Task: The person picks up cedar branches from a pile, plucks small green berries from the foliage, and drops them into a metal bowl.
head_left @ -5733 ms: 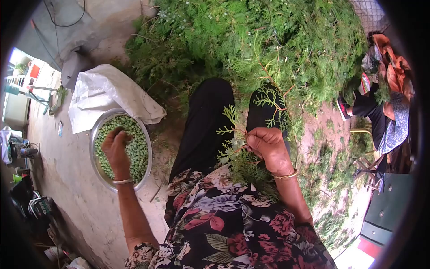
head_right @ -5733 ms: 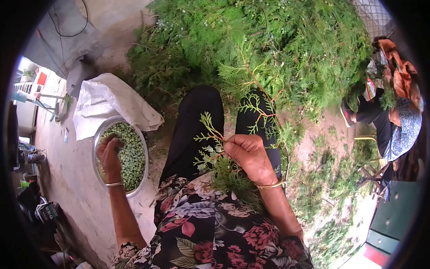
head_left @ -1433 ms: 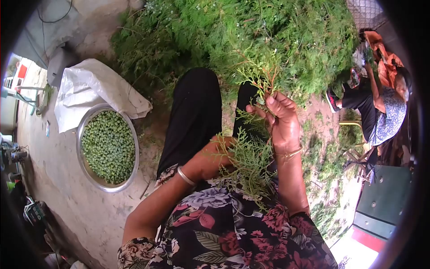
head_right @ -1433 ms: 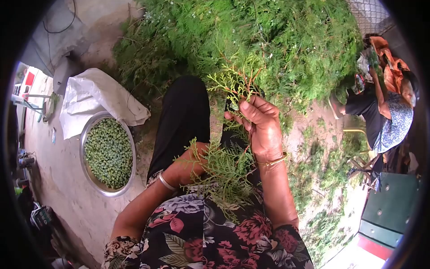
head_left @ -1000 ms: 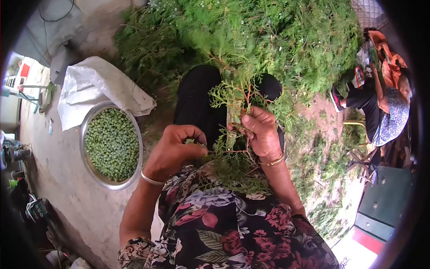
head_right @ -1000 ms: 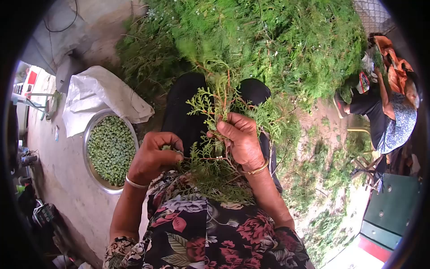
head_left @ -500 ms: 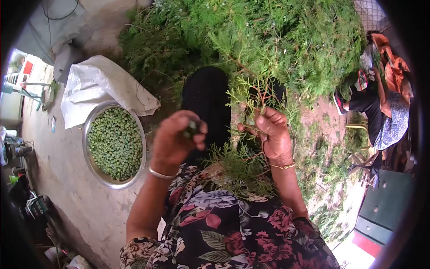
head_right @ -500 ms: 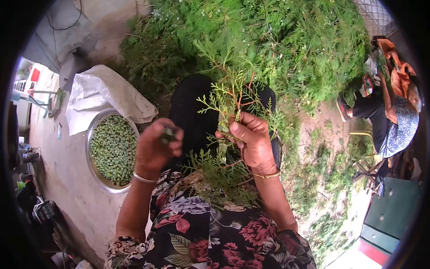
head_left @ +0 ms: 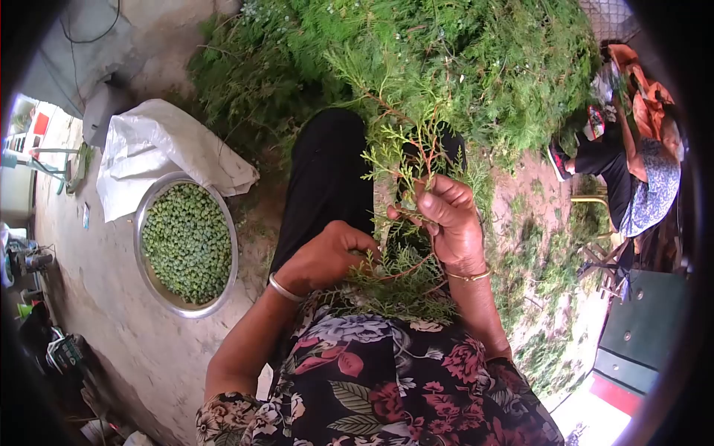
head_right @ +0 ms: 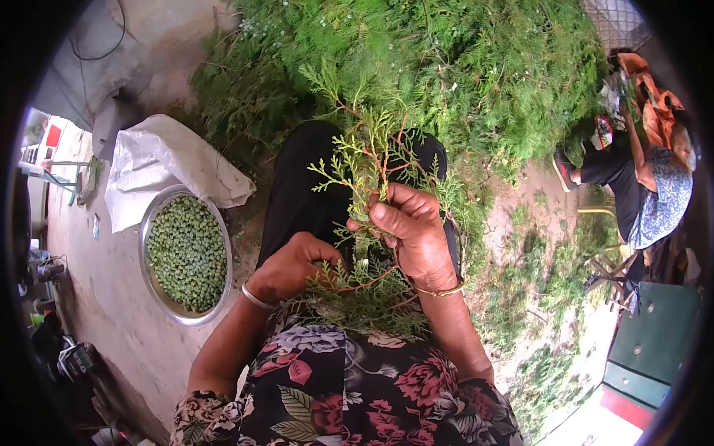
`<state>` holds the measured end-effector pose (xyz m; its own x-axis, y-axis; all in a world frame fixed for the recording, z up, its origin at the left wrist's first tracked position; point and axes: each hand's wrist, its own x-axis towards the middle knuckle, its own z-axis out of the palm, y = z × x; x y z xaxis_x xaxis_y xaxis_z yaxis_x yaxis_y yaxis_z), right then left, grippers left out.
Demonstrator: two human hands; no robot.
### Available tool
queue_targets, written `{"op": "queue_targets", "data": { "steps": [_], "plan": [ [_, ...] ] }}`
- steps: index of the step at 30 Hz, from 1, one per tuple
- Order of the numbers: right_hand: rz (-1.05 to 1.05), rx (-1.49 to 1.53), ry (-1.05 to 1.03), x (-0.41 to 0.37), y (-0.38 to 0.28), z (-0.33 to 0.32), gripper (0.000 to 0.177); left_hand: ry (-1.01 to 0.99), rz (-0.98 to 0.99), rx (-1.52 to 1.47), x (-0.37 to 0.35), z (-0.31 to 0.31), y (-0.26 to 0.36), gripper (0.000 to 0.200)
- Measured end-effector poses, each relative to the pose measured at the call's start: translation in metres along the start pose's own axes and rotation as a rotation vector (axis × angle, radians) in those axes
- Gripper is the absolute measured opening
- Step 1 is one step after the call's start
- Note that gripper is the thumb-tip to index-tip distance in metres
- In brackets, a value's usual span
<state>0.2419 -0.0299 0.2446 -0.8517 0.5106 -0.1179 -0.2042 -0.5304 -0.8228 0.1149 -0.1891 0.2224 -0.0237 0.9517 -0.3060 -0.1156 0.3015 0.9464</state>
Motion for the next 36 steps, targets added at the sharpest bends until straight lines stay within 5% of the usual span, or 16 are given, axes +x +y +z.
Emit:
{"op": "queue_targets", "data": {
  "steps": [7, 12, 15, 17, 19, 21, 24, 26, 28, 29, 31, 33, 35, 36],
  "plan": [
    [0.037, -0.130, 0.017, 0.000, 0.001, 0.004, 0.015, 0.584, 0.098, -0.311, -0.013, 0.000, 0.024, 0.011],
    [0.107, -0.349, 0.005, 0.001, 0.001, 0.008, 0.012, 0.677, 0.448, 0.160, 0.013, 0.018, 0.034, 0.017],
    [0.120, -0.343, -0.011, 0.000, -0.002, 0.009, 0.011, 0.524, 0.353, 0.236, 0.012, 0.009, 0.039, 0.016],
    [0.143, -0.364, -0.028, -0.003, -0.007, 0.010, 0.011, 0.497, 0.469, 0.235, 0.009, 0.007, 0.044, 0.013],
    [0.164, -0.385, -0.056, -0.002, -0.006, 0.005, 0.011, 0.358, 0.143, -0.123, -0.008, -0.001, 0.055, 0.011],
    [-0.006, -0.024, 0.108, 0.006, -0.004, -0.015, 0.017, 0.496, 0.278, -0.205, -0.029, -0.016, 0.041, 0.010],
    [-0.099, 0.080, 0.168, 0.013, -0.032, -0.023, 0.023, 0.850, 0.328, -0.472, -0.072, -0.059, 0.018, 0.015],
    [-0.150, 0.205, 0.115, 0.022, -0.042, -0.033, 0.022, 1.063, 0.269, -0.268, -0.111, -0.095, -0.013, 0.026],
    [-0.182, 0.403, 0.104, 0.030, -0.054, -0.040, 0.023, 1.276, 0.017, 0.280, -0.152, -0.114, -0.035, 0.046],
    [-0.187, 0.397, 0.103, 0.033, -0.059, -0.043, 0.023, 1.274, 0.023, 0.275, -0.166, -0.118, -0.043, 0.046],
    [-0.158, 0.608, 0.020, 0.039, -0.068, -0.053, 0.019, 1.266, -0.589, 1.528, -0.179, -0.122, -0.056, 0.058],
    [-0.124, 0.701, -0.017, 0.044, -0.076, -0.067, 0.020, 1.301, -0.557, 1.487, -0.179, -0.123, -0.057, 0.060],
    [-0.133, 0.670, 0.226, 0.049, -0.084, -0.076, 0.020, 1.341, -0.544, 1.441, -0.178, -0.119, -0.063, 0.063],
    [-0.145, 0.676, 0.101, 0.054, -0.086, -0.093, 0.017, 1.401, -0.409, 1.289, -0.169, -0.120, -0.066, 0.061]
  ]
}}
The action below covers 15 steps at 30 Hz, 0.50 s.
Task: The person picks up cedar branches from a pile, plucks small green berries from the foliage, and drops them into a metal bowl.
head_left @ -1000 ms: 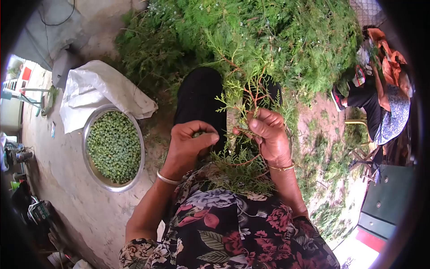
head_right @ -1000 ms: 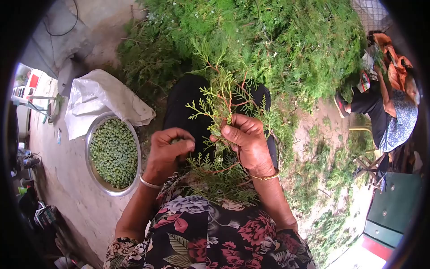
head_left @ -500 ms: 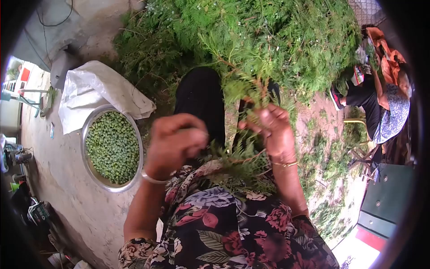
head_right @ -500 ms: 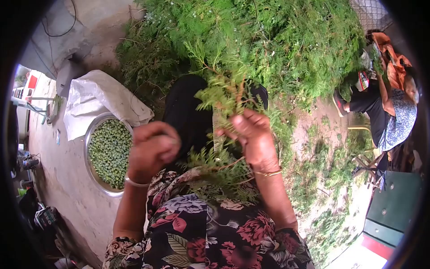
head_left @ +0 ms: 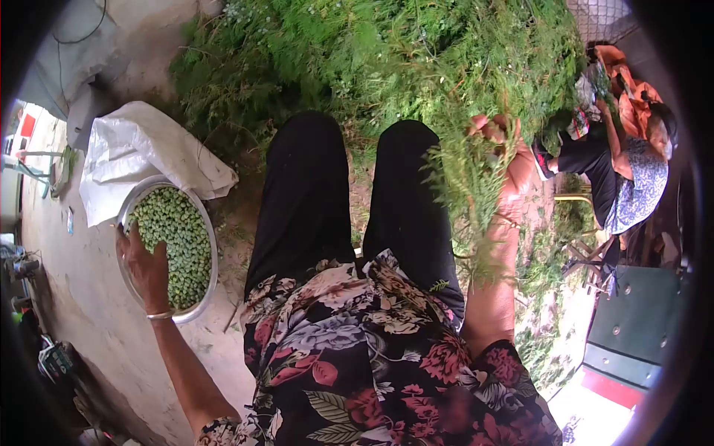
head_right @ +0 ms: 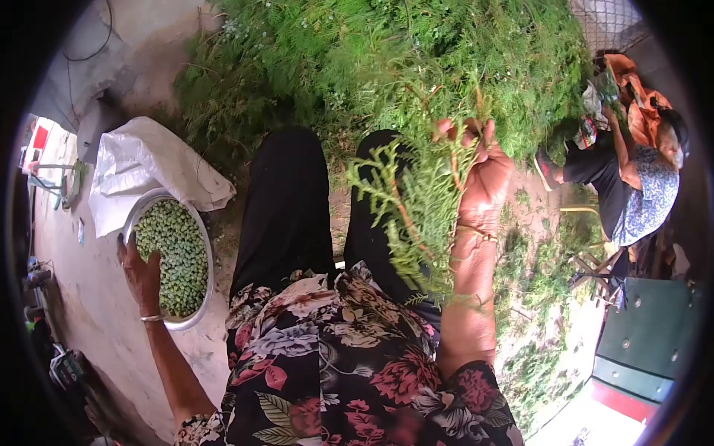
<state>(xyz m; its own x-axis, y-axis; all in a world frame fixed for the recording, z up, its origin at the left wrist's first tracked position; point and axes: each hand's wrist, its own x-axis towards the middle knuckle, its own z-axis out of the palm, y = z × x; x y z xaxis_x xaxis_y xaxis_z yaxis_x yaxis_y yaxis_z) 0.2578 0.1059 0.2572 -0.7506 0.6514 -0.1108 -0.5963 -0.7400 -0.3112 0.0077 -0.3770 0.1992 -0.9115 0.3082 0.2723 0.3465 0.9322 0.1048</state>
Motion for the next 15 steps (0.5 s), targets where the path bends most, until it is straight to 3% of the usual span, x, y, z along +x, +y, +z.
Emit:
{"op": "queue_targets", "data": {
  "steps": [2, 3, 4, 5, 7, 13, 15],
  "plan": [
    [0.030, -0.018, -0.039, 0.006, -0.019, -0.008, 0.016, 0.018, -0.061, -0.323, 0.005, 0.002, 0.028, 0.050],
    [0.054, -0.030, -0.077, 0.007, -0.023, -0.006, 0.016, 0.015, -0.063, -0.328, 0.006, 0.000, 0.050, 0.050],
    [0.173, 0.032, -0.224, 0.007, -0.026, 0.000, 0.017, -0.018, -0.063, -0.537, 0.006, -0.003, 0.073, 0.043],
    [0.171, 0.027, -0.224, 0.009, -0.029, 0.001, 0.017, -0.050, -0.062, -0.746, 0.007, -0.005, 0.095, 0.036],
    [0.116, 0.031, -0.238, 0.014, -0.035, 0.004, 0.019, -0.194, 0.099, -0.855, 0.010, -0.010, 0.131, 0.022],
    [0.120, 0.016, -0.323, -0.005, -0.020, 0.042, 0.018, -0.383, 0.301, -1.148, 0.003, -0.015, 0.210, 0.015],
    [0.364, 0.038, -0.561, -0.007, -0.025, 0.041, 0.014, -0.558, 0.234, -1.313, 0.002, -0.016, 0.225, 0.013]
  ]
}}
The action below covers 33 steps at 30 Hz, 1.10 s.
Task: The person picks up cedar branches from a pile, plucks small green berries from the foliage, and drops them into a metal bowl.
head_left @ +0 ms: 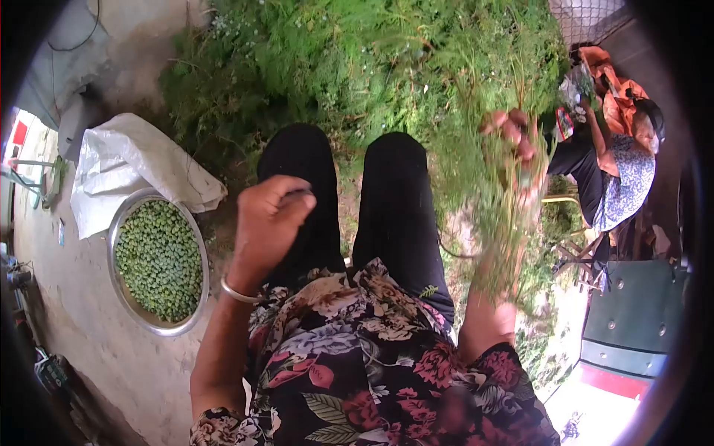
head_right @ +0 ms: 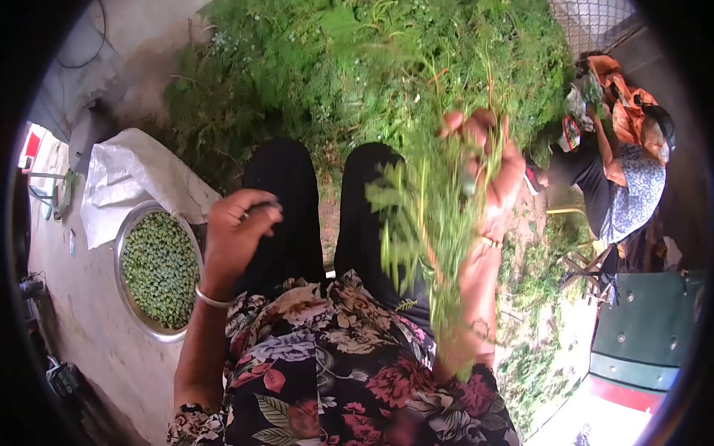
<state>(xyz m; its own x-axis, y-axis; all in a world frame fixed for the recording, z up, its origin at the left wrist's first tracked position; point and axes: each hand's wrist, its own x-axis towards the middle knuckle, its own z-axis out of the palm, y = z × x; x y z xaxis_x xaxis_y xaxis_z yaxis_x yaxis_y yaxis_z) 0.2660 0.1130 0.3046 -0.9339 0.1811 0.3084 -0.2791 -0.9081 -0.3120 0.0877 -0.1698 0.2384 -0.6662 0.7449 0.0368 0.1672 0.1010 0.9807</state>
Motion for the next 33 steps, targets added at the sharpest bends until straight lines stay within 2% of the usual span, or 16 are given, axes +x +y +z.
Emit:
{"op": "queue_targets", "data": {
  "steps": [2, 4, 5, 7, 10, 12, 14, 18, 20, 23, 25, 26, 28, 30, 32, 33],
  "plan": [
    [-0.051, 0.000, 0.114, -0.008, 0.019, 0.013, 0.012, -0.090, -0.110, -0.133, 0.004, 0.008, 0.010, 0.013],
    [-0.268, -0.027, 0.297, -0.012, 0.039, 0.018, 0.015, -0.131, -0.181, -0.279, 0.007, 0.016, 0.015, 0.018],
    [-0.268, -0.025, 0.283, -0.012, 0.051, 0.024, 0.015, -0.126, -0.170, -0.272, 0.009, 0.020, 0.017, 0.018],
    [-0.143, -0.064, 0.279, -0.010, 0.071, 0.037, 0.023, -0.154, -0.247, -0.692, 0.013, 0.029, 0.017, 0.029],
    [-0.020, -0.236, 0.275, -0.028, 0.081, 0.025, 0.026, -0.136, -0.323, -0.980, 0.026, 0.047, -0.005, 0.039],
    [0.079, -0.188, 0.396, -0.043, 0.087, 0.023, 0.024, -0.084, -0.283, -0.876, 0.035, 0.068, -0.012, 0.042],
    [0.045, -0.233, 0.298, -0.051, 0.096, 0.022, 0.024, -0.063, -0.209, -0.928, 0.042, 0.081, -0.008, 0.045],
    [0.343, -0.618, 0.322, -0.066, 0.099, 0.030, 0.039, -0.081, -0.389, -1.149, 0.062, 0.094, -0.008, 0.039],
    [0.514, -0.853, 0.405, -0.077, 0.099, 0.035, 0.038, -0.061, -0.407, -1.082, 0.064, 0.096, -0.007, 0.033],
    [0.569, -0.916, 0.428, -0.076, 0.110, 0.050, 0.037, 0.013, -0.323, -0.876, 0.061, 0.100, -0.004, 0.033],
    [0.800, -1.323, 0.180, -0.066, 0.112, 0.053, 0.039, 0.037, -0.291, -0.842, 0.054, 0.096, 0.004, 0.031],
    [0.794, -1.324, 0.183, -0.066, 0.116, 0.055, 0.039, 0.062, -0.256, -0.809, 0.051, 0.094, 0.005, 0.029],
    [0.311, -1.998, -0.074, -0.067, 0.125, 0.060, 0.049, 0.056, -0.123, -0.636, 0.047, 0.088, -0.008, 0.025],
    [0.394, -1.963, 0.071, -0.059, 0.125, 0.084, 0.054, -0.002, -0.026, -0.449, 0.039, 0.077, -0.003, 0.023],
    [0.255, -1.808, 0.417, -0.046, 0.121, 0.098, 0.053, -0.007, 0.013, -0.571, 0.033, 0.073, -0.007, 0.033],
    [0.072, -1.874, 0.573, -0.038, 0.123, 0.101, 0.051, -0.035, -0.105, -0.659, 0.029, 0.069, 0.000, 0.031]
  ]
}}
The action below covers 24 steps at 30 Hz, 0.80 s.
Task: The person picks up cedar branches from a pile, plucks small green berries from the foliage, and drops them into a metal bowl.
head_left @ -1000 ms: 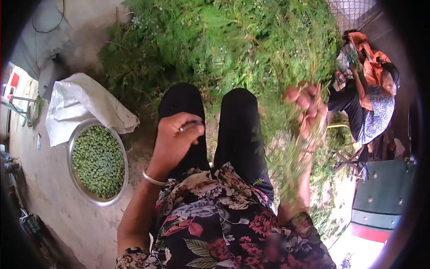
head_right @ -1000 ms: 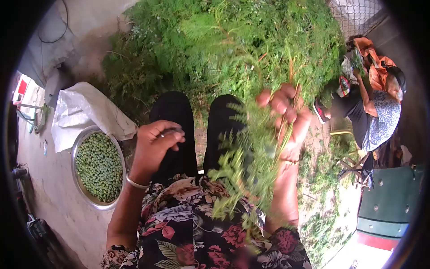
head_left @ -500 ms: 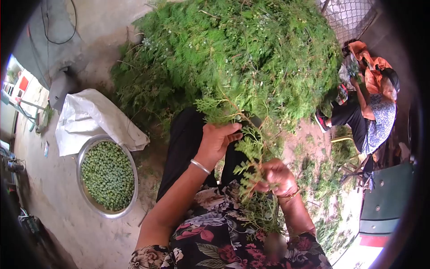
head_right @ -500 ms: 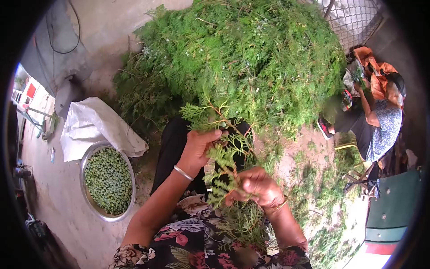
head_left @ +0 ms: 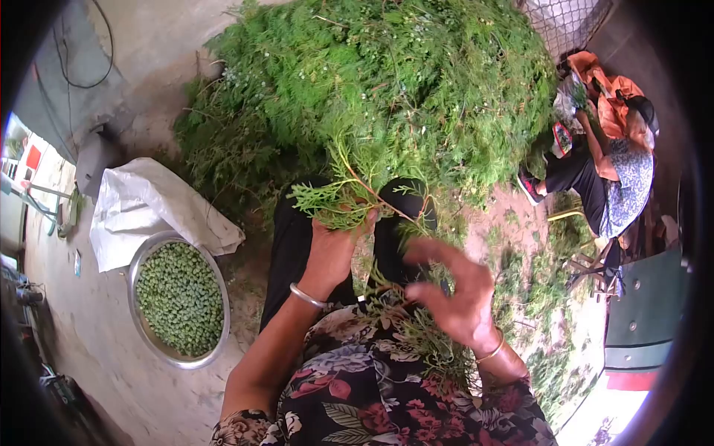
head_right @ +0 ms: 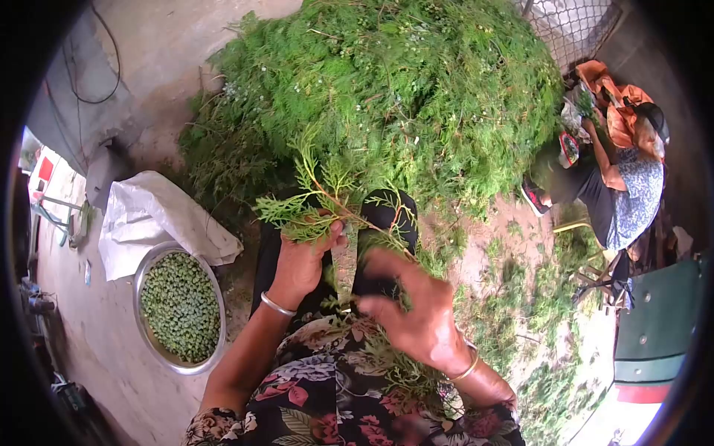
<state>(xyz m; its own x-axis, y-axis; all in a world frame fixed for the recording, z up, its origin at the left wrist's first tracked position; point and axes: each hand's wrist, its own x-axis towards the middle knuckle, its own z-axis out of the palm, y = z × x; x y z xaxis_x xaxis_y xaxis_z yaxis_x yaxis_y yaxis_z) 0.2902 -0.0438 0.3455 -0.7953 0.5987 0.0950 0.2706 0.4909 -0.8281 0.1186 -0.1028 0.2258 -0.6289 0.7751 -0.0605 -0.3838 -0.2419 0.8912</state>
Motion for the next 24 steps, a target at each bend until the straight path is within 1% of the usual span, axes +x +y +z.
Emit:
{"op": "queue_targets", "data": {
  "steps": [1, 2, 3, 4, 5, 6, 7, 9, 10, 12, 15, 17, 18, 19, 21, 22, 23, 24],
  "plan": [
    [-0.004, -0.001, -0.002, 0.011, 0.002, 0.004, 0.051, 0.007, -0.116, -0.091, -0.004, 0.002, 0.008, 0.030],
    [-0.134, -0.144, 0.129, 0.026, 0.010, 0.010, 0.047, 0.014, -0.122, -0.114, -0.008, 0.005, 0.014, 0.025],
    [-0.262, -0.285, 0.261, 0.037, 0.020, 0.014, 0.043, 0.014, -0.121, -0.114, -0.010, 0.005, 0.015, 0.025],
    [-0.263, -0.286, 0.262, 0.044, 0.035, 0.019, 0.043, 0.019, -0.146, -0.148, -0.012, 0.004, 0.016, 0.025],
    [-0.265, -0.298, 0.191, 0.051, 0.052, 0.023, 0.036, 0.023, -0.170, -0.182, -0.015, 0.004, 0.017, 0.024],
    [-0.265, -0.309, 0.116, 0.057, 0.062, 0.027, 0.029, 0.026, -0.152, -0.259, -0.017, 0.005, 0.019, 0.023],
    [-0.268, -0.308, 0.113, 0.060, 0.065, 0.029, 0.029, 0.029, -0.150, -0.259, -0.018, 0.004, 0.021, 0.023],
    [-0.286, -0.287, 0.114, 0.062, 0.068, 0.035, 0.014, -0.016, -0.256, -0.359, -0.021, -0.001, 0.023, 0.025],
    [-0.282, -0.283, 0.110, 0.063, 0.070, 0.038, 0.014, -0.066, -0.283, -0.405, -0.021, -0.006, 0.020, 0.023],
    [-0.192, -0.306, 0.148, 0.065, 0.072, 0.043, 0.008, -0.065, -0.315, -0.425, -0.022, -0.006, 0.018, 0.023],
    [-0.183, -0.217, 0.197, 0.066, 0.074, 0.047, 0.009, -0.041, -0.384, -0.505, -0.022, -0.008, 0.009, 0.024],
    [-0.179, -0.194, 0.201, 0.064, 0.076, 0.050, 0.009, -0.013, -0.426, -0.682, -0.027, -0.008, 0.000, 0.027],
    [-0.179, -0.173, 0.204, 0.064, 0.076, 0.050, 0.009, -0.073, -0.449, -0.637, -0.027, -0.013, -0.006, 0.027],
    [-0.172, -0.172, 0.204, 0.064, 0.077, 0.050, 0.009, -0.072, -0.455, -0.637, -0.032, -0.014, -0.010, 0.027],
    [-0.232, -0.211, 0.202, 0.064, 0.078, 0.050, 0.010, -0.106, -0.114, -0.029, -0.042, -0.008, -0.004, 0.032],
    [-0.225, -0.210, 0.203, 0.064, 0.078, 0.049, 0.010, 0.004, -0.085, 0.154, -0.041, -0.006, -0.004, 0.038],
    [-0.202, -0.222, 0.184, 0.064, 0.079, 0.049, 0.010, 0.003, -0.090, 0.156, -0.042, -0.005, -0.005, 0.038],
    [-0.180, -0.232, 0.165, 0.065, 0.080, 0.049, 0.010, 0.074, 0.074, 0.277, -0.042, -0.003, -0.007, 0.040]
  ]
}}
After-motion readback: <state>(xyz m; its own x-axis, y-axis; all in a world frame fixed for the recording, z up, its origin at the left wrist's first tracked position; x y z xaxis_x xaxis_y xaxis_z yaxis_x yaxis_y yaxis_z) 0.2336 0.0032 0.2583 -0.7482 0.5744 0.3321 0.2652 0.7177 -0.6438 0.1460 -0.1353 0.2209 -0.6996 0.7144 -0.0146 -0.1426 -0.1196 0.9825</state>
